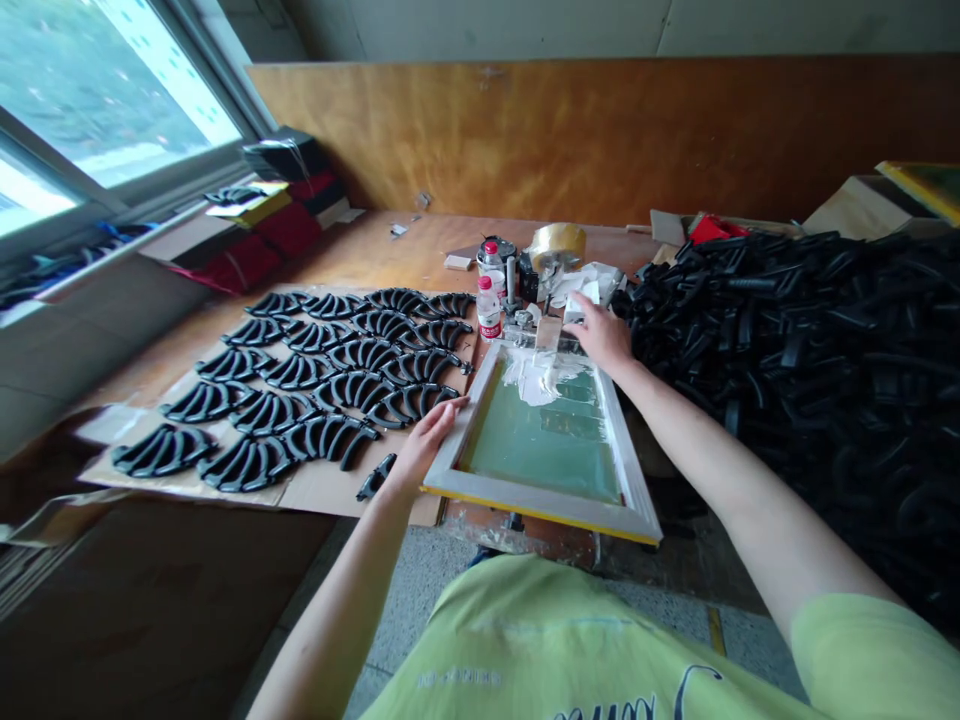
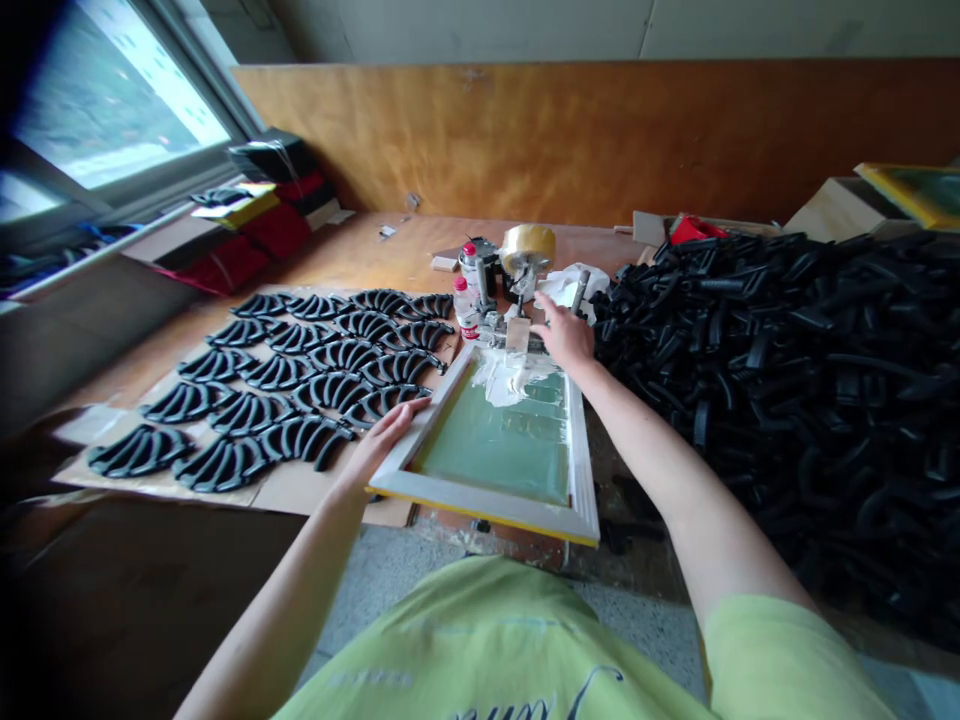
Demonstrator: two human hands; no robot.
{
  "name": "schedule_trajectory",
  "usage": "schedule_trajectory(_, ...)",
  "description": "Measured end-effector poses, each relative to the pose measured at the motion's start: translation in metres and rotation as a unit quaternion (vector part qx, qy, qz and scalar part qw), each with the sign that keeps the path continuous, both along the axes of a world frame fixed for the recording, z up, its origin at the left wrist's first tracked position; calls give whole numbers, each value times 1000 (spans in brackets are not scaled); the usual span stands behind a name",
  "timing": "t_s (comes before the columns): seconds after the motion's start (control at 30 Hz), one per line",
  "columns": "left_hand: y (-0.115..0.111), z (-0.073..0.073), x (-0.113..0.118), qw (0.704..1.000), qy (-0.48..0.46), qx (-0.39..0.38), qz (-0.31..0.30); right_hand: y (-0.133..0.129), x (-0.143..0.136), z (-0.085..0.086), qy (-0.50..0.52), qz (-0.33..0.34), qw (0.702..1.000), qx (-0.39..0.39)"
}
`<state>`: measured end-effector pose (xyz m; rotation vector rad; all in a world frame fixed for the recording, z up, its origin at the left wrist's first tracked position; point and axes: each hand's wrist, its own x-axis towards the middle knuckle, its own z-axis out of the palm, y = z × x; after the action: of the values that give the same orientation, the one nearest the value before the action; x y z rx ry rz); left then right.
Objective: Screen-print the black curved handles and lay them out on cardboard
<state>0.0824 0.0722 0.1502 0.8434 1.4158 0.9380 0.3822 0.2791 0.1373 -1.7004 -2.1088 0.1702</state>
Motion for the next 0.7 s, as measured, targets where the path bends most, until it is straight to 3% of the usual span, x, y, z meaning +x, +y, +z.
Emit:
schedule_trajectory(0.07,17,20,4,998,-23,44,28,-5,33,-4,33,-77,996,8)
schedule_trajectory(0.17,52,42,15,987,-71,131,65,-33,65,-30,40,-128,986,-97)
schedule_trajectory(0.27,83,52,25,980,-96,160,76,-74,57,-66,42,-8,985,-167)
schedule_trajectory(0.37,90,46,32,979,-94,149,105,-102,32,-86,11,145,980,-136)
schedule_trajectory(0.43,75,32,37,981,-91,126,115,-108,19,-85,-21,191,974,-123)
schedule_trajectory(0.6,-3,-16,61,990,-125,-65,-20,-119,-18,-53,12,234,969,-78)
schedule_trajectory(0.7,-34,-35,76,980,-170,-98,29,-146,-54,-35,31,286,957,-41)
